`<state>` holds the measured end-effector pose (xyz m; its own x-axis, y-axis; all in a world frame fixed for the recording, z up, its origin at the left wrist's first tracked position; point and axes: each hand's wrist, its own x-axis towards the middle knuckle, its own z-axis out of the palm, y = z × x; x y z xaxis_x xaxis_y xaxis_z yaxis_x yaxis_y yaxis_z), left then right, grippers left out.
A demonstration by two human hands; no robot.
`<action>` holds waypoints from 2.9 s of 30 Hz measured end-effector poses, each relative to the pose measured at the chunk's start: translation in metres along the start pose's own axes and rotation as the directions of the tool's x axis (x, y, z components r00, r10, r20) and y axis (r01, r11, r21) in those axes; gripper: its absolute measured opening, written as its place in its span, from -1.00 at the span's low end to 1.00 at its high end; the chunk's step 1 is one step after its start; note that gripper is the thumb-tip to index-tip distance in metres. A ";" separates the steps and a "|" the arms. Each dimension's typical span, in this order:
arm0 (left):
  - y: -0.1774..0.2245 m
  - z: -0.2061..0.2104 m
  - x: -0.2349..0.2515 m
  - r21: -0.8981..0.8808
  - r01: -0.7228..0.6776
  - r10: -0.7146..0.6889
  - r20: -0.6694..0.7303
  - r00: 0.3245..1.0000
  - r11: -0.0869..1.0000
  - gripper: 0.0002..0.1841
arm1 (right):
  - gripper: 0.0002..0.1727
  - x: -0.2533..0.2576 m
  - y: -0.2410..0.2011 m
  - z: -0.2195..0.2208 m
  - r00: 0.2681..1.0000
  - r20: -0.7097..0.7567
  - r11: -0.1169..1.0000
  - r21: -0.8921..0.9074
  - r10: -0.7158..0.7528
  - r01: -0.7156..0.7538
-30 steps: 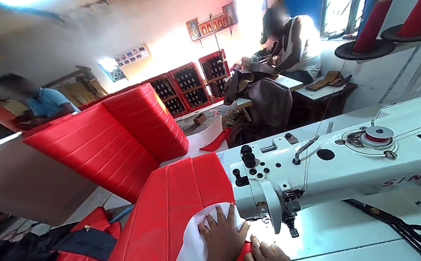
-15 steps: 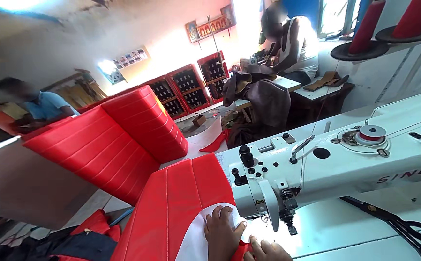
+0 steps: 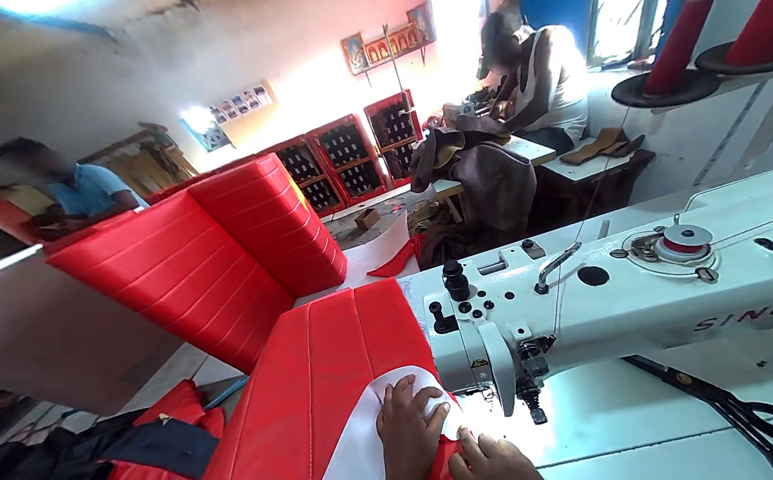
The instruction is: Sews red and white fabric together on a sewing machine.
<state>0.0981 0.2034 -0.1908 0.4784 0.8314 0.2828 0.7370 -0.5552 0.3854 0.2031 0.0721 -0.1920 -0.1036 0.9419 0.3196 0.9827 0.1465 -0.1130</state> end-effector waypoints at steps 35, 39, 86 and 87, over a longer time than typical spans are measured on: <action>-0.006 -0.043 0.050 0.349 0.384 -0.441 0.096 0.892 0.855 -0.28 | -0.67 0.044 0.012 -0.011 0.937 0.311 0.941 0.241 0.156 -0.237; 0.002 -0.049 0.053 0.451 0.207 -0.247 0.033 0.968 0.868 -0.41 | -0.60 0.055 0.007 -0.022 0.860 0.453 0.914 0.199 0.235 -0.355; -0.022 -0.020 0.032 0.238 -0.256 0.091 0.540 0.837 0.937 -0.35 | -0.50 0.024 0.054 -0.008 0.905 0.366 0.952 0.284 -0.218 0.115; -0.022 -0.019 0.032 0.240 -0.255 0.091 0.537 0.839 0.937 -0.34 | -0.51 0.025 0.053 -0.009 0.895 0.393 0.953 0.287 -0.210 0.098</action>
<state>0.0879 0.2417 -0.1732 0.7244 0.6598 -0.1999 0.6829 -0.7263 0.0777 0.2536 0.1008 -0.1817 -0.3598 0.9311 -0.0598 0.8824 0.3187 -0.3462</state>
